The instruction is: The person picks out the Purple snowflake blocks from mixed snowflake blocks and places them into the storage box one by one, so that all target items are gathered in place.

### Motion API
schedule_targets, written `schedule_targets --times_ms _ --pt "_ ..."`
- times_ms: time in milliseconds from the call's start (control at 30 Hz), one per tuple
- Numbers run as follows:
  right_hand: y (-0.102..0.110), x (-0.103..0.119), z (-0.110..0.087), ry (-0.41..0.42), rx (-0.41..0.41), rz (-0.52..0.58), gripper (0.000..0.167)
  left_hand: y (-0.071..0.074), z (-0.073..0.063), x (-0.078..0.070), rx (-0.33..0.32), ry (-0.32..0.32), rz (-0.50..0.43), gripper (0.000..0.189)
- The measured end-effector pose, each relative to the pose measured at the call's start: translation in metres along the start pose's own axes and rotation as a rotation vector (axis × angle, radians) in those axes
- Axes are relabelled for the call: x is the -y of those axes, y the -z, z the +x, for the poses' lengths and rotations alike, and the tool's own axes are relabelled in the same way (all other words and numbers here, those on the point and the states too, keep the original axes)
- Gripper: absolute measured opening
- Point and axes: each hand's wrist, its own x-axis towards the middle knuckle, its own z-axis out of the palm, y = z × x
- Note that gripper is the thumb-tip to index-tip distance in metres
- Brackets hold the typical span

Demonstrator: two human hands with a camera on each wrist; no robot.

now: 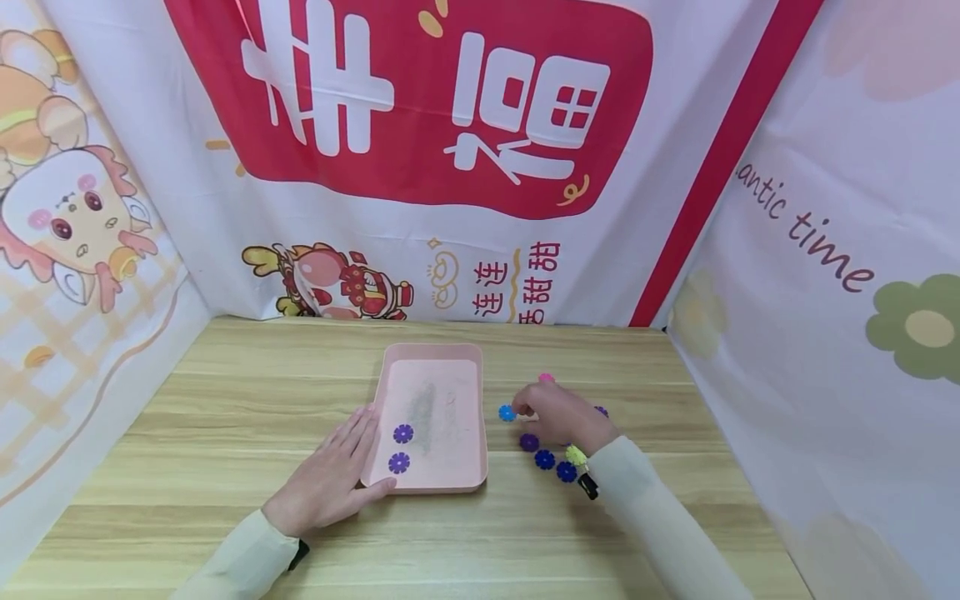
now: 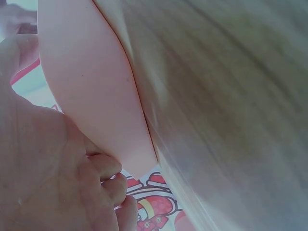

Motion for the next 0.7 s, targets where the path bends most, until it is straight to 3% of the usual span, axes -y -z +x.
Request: schedule_targets --times_ms 333,533,700 --pt "-0.024 -0.02 -0.012 -0.054 -0.001 0.056 0.022 -0.001 0.0 0.0 -0.003 -0.007 -0.007 0.101" --pt "-0.036 -0.024 -0.016 -0.009 -0.037 0.055 0.018 0.0 0.0 0.0 0.002 -0.003 -0.006 0.101" --pt "-0.043 -0.023 -0.015 -0.05 -0.059 0.066 0.02 0.001 -0.001 0.0 0.003 0.0 -0.007 0.102"
